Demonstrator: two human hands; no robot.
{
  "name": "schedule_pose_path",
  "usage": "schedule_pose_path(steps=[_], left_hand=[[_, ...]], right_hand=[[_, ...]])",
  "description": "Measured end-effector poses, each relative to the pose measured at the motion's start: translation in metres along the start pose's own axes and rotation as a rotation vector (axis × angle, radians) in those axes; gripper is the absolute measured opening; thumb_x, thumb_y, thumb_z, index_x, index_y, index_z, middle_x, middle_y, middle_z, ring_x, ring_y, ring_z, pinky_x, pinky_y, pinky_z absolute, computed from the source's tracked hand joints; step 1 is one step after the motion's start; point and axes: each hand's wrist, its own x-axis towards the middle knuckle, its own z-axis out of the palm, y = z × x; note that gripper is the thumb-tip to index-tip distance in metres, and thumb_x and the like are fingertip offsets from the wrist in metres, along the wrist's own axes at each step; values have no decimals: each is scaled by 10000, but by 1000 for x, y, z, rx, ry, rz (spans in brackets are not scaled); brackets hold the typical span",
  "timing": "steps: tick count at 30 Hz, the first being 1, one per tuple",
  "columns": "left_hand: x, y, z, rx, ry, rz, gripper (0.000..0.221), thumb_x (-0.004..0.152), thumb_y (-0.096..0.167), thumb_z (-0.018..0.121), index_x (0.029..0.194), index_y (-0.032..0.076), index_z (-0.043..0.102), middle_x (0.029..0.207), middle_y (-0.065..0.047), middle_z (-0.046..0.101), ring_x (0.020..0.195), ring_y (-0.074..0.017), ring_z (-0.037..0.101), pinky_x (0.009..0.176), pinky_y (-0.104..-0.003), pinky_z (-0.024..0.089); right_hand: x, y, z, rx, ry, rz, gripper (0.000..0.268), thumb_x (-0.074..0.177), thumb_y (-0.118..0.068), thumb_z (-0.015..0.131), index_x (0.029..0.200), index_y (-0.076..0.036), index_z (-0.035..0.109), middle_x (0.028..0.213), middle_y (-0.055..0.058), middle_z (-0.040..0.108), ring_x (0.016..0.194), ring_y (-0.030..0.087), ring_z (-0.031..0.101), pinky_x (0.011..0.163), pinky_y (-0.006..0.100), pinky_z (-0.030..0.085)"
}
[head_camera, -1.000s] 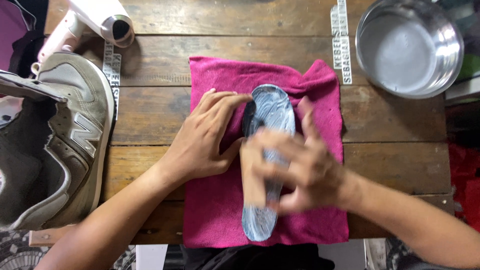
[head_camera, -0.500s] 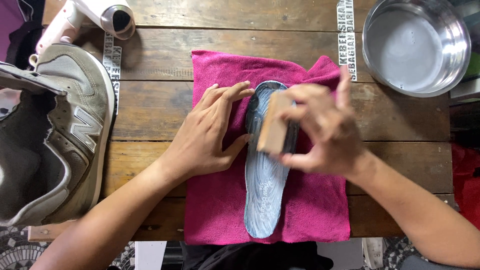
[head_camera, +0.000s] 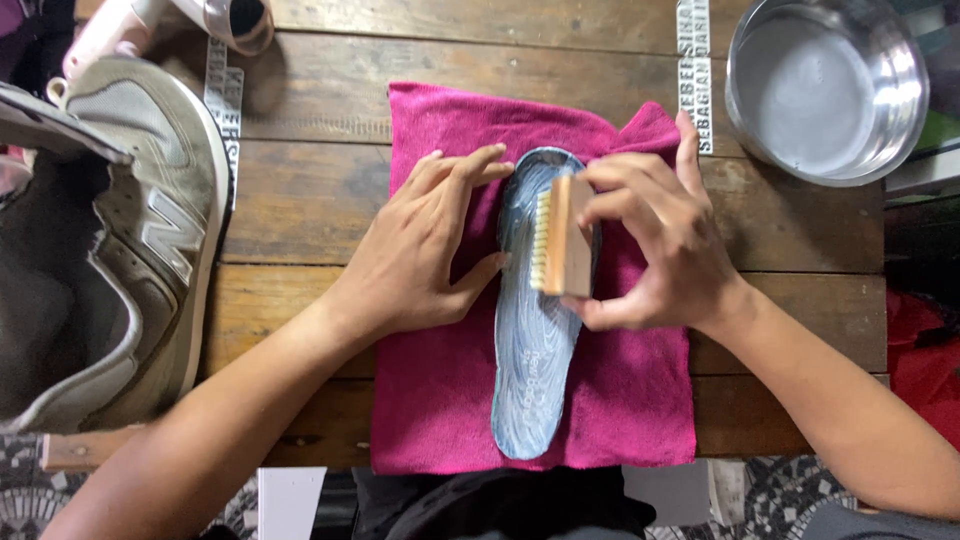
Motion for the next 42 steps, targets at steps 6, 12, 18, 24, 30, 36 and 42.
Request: schedule_pose_path(steps=[6, 12, 18, 24, 30, 36, 42], left_hand=[[1, -1, -1, 18, -14, 6, 802, 971, 206, 759, 1614, -75, 371, 1625, -230, 608, 1475, -420, 561, 1322, -550, 380], [0, 0, 3, 30, -12, -1, 765, 990, 233, 747, 1595, -77, 396, 1596, -235, 609, 1451, -426, 554, 1300, -550, 392], [0, -1, 1, 42, -5, 10, 753, 980, 231, 733, 1599, -59, 415, 1624, -217, 569, 1459, -420, 552, 1314, -561, 375], [1, 0, 1, 40, -7, 11, 787, 997, 245, 749, 1615, -57, 367, 1591, -224, 618, 1443, -418, 559, 1290, -532, 396], [0, -2, 1, 51, -4, 23, 781, 957, 220, 732, 1603, -59, 393, 1612, -216, 596, 1447, -424, 551, 1307, -550, 379], [1, -2, 3, 45, -14, 9, 820, 969, 233, 752, 1623, -58, 350, 1600, -225, 622, 1450, -424, 551, 1307, -551, 383], [0, -1, 0, 48, -29, 16, 776, 970, 209, 750, 1619, -67, 426, 1683, -217, 513, 1489, -424, 535, 1337, -583, 366]], right_hand=[[17, -32, -3, 71, -63, -208, 514, 874, -627, 744, 1133, -184, 710, 1330, 212, 768, 1274, 417, 767, 1268, 892, 61], [29, 3, -16, -170, -28, -114, 556, 836, -593, 911, 1137, -173, 710, 1291, 211, 768, 1286, 430, 744, 1289, 899, 113], [31, -25, -11, -54, -83, -191, 516, 829, -592, 832, 1099, -165, 727, 1297, 218, 764, 1254, 408, 749, 1269, 903, 92], [36, 9, -14, -163, -75, -96, 623, 774, -540, 976, 1176, -144, 712, 1360, 195, 764, 1296, 413, 736, 1287, 912, 121], [38, -22, -13, -76, -97, -159, 576, 783, -553, 927, 1143, -159, 709, 1313, 177, 764, 1254, 398, 751, 1304, 878, 120], [34, 9, -16, -179, -71, -95, 601, 819, -573, 959, 1179, -152, 723, 1355, 205, 778, 1312, 429, 745, 1284, 921, 110], [33, -27, -19, -111, -101, -188, 536, 811, -595, 887, 1086, -159, 739, 1267, 182, 776, 1216, 393, 775, 1267, 900, 143]])
